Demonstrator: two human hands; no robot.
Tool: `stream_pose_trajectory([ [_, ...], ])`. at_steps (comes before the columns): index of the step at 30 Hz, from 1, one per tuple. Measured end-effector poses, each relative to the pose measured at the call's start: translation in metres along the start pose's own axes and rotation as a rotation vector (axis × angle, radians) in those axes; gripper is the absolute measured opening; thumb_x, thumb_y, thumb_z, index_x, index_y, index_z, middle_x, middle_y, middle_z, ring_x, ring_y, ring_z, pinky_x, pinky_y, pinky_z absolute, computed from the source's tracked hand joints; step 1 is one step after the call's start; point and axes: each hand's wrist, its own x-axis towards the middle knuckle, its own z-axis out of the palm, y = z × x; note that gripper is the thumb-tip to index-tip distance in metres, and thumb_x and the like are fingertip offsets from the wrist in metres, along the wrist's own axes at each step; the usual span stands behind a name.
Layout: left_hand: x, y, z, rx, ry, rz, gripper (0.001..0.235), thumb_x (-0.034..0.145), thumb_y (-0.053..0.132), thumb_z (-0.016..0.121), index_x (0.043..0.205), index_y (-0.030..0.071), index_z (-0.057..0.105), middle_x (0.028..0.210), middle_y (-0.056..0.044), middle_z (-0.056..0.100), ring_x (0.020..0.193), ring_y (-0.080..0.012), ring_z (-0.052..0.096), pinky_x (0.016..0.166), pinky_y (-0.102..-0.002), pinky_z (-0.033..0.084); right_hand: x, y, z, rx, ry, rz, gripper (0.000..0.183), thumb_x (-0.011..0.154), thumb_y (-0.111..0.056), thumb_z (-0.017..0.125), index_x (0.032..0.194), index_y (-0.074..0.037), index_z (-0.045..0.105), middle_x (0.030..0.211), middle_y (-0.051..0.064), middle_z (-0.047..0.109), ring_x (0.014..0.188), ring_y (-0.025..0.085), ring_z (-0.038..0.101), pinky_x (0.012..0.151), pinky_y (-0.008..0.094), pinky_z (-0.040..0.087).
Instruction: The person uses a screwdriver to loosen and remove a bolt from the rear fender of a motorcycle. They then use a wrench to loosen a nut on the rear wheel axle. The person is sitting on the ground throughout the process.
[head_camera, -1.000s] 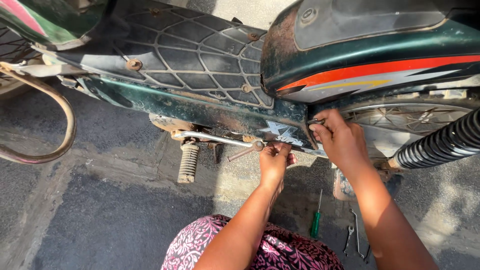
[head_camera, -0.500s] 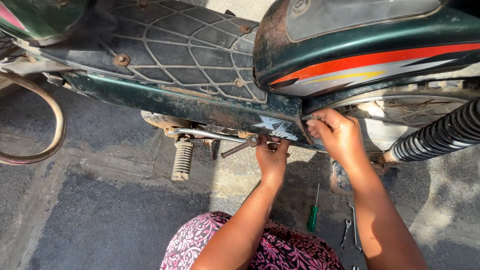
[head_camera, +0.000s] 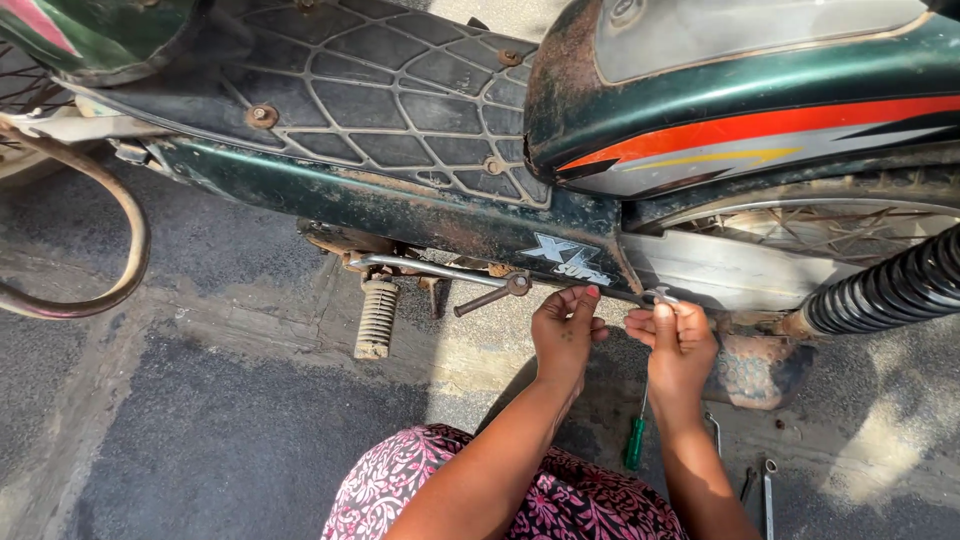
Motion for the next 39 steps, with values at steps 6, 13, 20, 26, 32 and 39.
stream_pose_trajectory([
  [6, 0.011, 0.002, -0.003, 0.026, -0.008, -0.004, 0.019, 0.095, 0.017, 0.073, 0.102, 0.000, 0.070, 0.085, -0.004, 0.068, 0.064, -0.0093, 0.062, 0.055, -0.024, 0.057, -0.008, 0.017, -0.004, 0.083, 0.047, 0.003, 0.015, 0.111, -0.014, 0.053, 0.114, 0.000, 0.055, 0.098, 0.019, 0.071, 0.088, 0.025, 0.074, 0.080, 0.038, 0.062],
  [13, 0.021, 0.000, -0.001, 0.045, 0.055, -0.011, 0.015, 0.096, 0.014, 0.070, 0.097, -0.001, 0.072, 0.084, -0.006, 0.070, 0.061, -0.0102, 0.062, 0.053, -0.026, 0.057, -0.008, 0.040, -0.008, 0.131, 0.025, 0.022, 0.012, 0.109, -0.011, 0.056, 0.112, 0.001, 0.055, 0.101, 0.020, 0.072, 0.091, 0.026, 0.075, 0.082, 0.038, 0.063],
  [20, 0.032, -0.012, -0.009, 0.068, 0.010, -0.017, 0.018, 0.098, 0.014, 0.069, 0.104, -0.003, 0.069, 0.084, -0.007, 0.069, 0.062, -0.0105, 0.064, 0.053, -0.026, 0.059, 0.007, 0.031, -0.030, 0.039, -0.118, 0.227, 0.011, 0.098, -0.007, 0.066, 0.103, 0.001, 0.061, 0.104, 0.018, 0.075, 0.094, 0.026, 0.076, 0.080, 0.039, 0.065],
  [26, 0.035, -0.008, -0.015, 0.114, -0.049, -0.013, 0.018, 0.099, 0.015, 0.068, 0.102, -0.003, 0.070, 0.084, -0.007, 0.072, 0.062, -0.0092, 0.064, 0.052, -0.025, 0.058, 0.035, -0.004, -0.017, -0.525, -0.292, 0.188, 0.027, 0.089, -0.016, 0.076, 0.112, -0.004, 0.071, 0.088, 0.010, 0.079, 0.077, 0.018, 0.076, 0.061, 0.032, 0.058],
  [32, 0.031, -0.005, -0.012, 0.125, 0.020, -0.003, 0.018, 0.096, 0.015, 0.072, 0.095, -0.002, 0.075, 0.084, -0.007, 0.076, 0.059, -0.0088, 0.061, 0.051, -0.024, 0.055, 0.030, -0.003, -0.009, -0.811, -0.232, -0.090, 0.026, 0.092, -0.023, 0.077, 0.110, -0.005, 0.074, 0.079, 0.007, 0.078, 0.063, 0.012, 0.074, 0.053, 0.028, 0.054],
  [39, 0.024, 0.002, -0.007, 0.122, 0.062, 0.006, 0.019, 0.098, 0.014, 0.070, 0.095, -0.004, 0.075, 0.083, -0.008, 0.076, 0.060, -0.0092, 0.062, 0.052, -0.024, 0.056, 0.023, 0.003, 0.000, -0.833, -0.163, -0.128, 0.023, 0.092, -0.021, 0.076, 0.111, -0.007, 0.076, 0.080, 0.007, 0.078, 0.061, 0.015, 0.073, 0.055, 0.031, 0.052],
])
